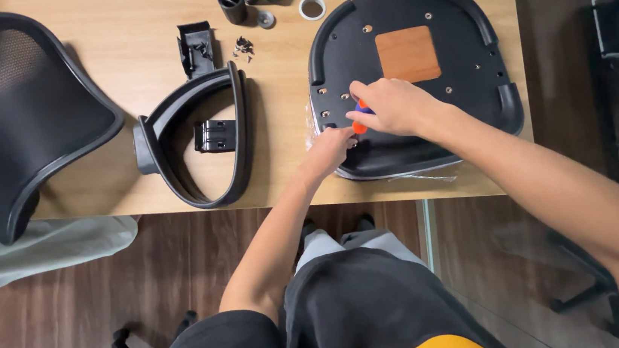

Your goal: Using a screwdriver to fasten or remove screws from an office chair seat component.

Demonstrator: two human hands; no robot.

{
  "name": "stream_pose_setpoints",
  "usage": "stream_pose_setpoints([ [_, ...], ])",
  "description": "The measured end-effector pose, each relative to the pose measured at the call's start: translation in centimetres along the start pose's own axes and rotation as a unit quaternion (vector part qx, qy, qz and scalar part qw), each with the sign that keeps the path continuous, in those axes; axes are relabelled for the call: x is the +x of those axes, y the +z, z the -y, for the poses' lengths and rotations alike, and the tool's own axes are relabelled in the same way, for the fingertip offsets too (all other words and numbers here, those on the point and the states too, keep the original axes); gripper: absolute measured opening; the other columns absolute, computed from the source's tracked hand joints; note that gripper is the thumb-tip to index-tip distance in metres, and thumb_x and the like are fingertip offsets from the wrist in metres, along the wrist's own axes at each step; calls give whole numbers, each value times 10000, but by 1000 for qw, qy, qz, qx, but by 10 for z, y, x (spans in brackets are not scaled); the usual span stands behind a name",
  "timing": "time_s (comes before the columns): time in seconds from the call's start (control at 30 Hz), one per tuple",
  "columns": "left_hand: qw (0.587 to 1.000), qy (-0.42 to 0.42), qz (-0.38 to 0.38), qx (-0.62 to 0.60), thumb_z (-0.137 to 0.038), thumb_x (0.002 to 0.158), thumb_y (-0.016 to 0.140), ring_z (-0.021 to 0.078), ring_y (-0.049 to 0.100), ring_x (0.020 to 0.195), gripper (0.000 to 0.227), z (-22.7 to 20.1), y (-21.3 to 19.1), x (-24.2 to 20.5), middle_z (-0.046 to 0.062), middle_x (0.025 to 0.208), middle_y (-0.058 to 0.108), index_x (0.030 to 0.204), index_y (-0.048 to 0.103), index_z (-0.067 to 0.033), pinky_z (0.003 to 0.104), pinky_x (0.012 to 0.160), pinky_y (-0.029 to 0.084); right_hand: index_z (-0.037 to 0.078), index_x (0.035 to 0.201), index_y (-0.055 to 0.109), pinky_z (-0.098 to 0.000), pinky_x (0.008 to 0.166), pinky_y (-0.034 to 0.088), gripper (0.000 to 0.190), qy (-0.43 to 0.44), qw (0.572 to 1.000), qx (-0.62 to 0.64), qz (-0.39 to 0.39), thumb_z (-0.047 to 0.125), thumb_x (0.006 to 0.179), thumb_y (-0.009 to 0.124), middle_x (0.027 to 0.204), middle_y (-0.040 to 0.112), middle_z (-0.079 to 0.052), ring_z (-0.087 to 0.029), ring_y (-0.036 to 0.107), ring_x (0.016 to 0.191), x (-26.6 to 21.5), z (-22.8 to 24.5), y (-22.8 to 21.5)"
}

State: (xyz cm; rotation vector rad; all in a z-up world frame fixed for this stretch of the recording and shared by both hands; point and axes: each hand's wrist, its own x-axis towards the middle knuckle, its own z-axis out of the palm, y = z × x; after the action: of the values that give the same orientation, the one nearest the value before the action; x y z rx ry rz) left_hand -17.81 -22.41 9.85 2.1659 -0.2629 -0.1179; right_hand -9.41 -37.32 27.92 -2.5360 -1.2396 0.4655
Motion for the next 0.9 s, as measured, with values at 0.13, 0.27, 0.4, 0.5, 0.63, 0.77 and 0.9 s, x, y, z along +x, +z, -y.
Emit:
stream_pose_setpoints([
  [0.13, 998, 44, -23, -29, -57, 891, 650, 402, 705, 873, 139, 17, 9, 0, 179, 897, 741, 1023, 686, -32, 498, 779, 538, 30, 1066, 582, -538, 684, 549, 401, -2, 1000, -17, -7, 402, 945, 671, 814, 705, -234, -464, 684, 798, 4, 7, 6],
  [0.27, 999, 42, -14, 21, -88, 908, 664, 416, 677, 954, 164, 23, 16, -1, 217, 973, 709, 1053, 683, -14, 504, 824, 528, 23, 1118, 630, -520, 662, 578, 425, 55, 994, -95, 0, 410, 943, 656, 786, 707, -242, -436, 709, 744, 5, 22, 18],
  [0.4, 997, 68, -6, 28, -109, 883, 681, 403, 663, 1025, 151, 19, 5, 1, 192, 1027, 714, 1007, 710, -29, 492, 880, 522, 3, 937, 724, -488, 684, 604, 398, 115, 985, -129, -5, 394, 949, 656, 820, 725, -208, -391, 737, 763, 9, 28, 31],
  [0.5, 994, 111, -15, -7, -95, 880, 691, 416, 658, 982, 143, 13, -4, 0, 196, 1023, 716, 997, 715, -18, 484, 837, 519, 8, 822, 749, -486, 673, 604, 389, 138, 984, -115, -12, 381, 913, 686, 808, 726, -211, -396, 737, 766, 11, 32, 36],
  [0.63, 992, 81, 15, -97, -62, 867, 677, 392, 679, 928, 132, -14, -26, -2, 164, 966, 743, 968, 762, -61, 443, 803, 548, -24, 806, 739, -466, 678, 610, 511, 178, 979, -98, 4, 483, 871, 733, 804, 720, -233, -399, 736, 780, 13, 43, 28],
  [0.77, 996, 67, 12, -66, -48, 849, 703, 401, 663, 909, 136, -12, -28, 0, 176, 932, 722, 973, 755, -62, 461, 808, 529, 0, 800, 746, -458, 692, 613, 377, 185, 977, -103, 14, 374, 840, 737, 794, 725, -212, -375, 748, 778, 13, 36, 35],
  [0.9, 996, 67, 35, -55, -60, 837, 707, 392, 669, 920, 127, -6, -26, 1, 165, 944, 734, 955, 753, -60, 462, 796, 531, 20, 758, 751, -460, 692, 602, 322, 105, 988, -112, -2, 336, 814, 735, 759, 723, -202, -372, 740, 759, 14, 21, 45],
])
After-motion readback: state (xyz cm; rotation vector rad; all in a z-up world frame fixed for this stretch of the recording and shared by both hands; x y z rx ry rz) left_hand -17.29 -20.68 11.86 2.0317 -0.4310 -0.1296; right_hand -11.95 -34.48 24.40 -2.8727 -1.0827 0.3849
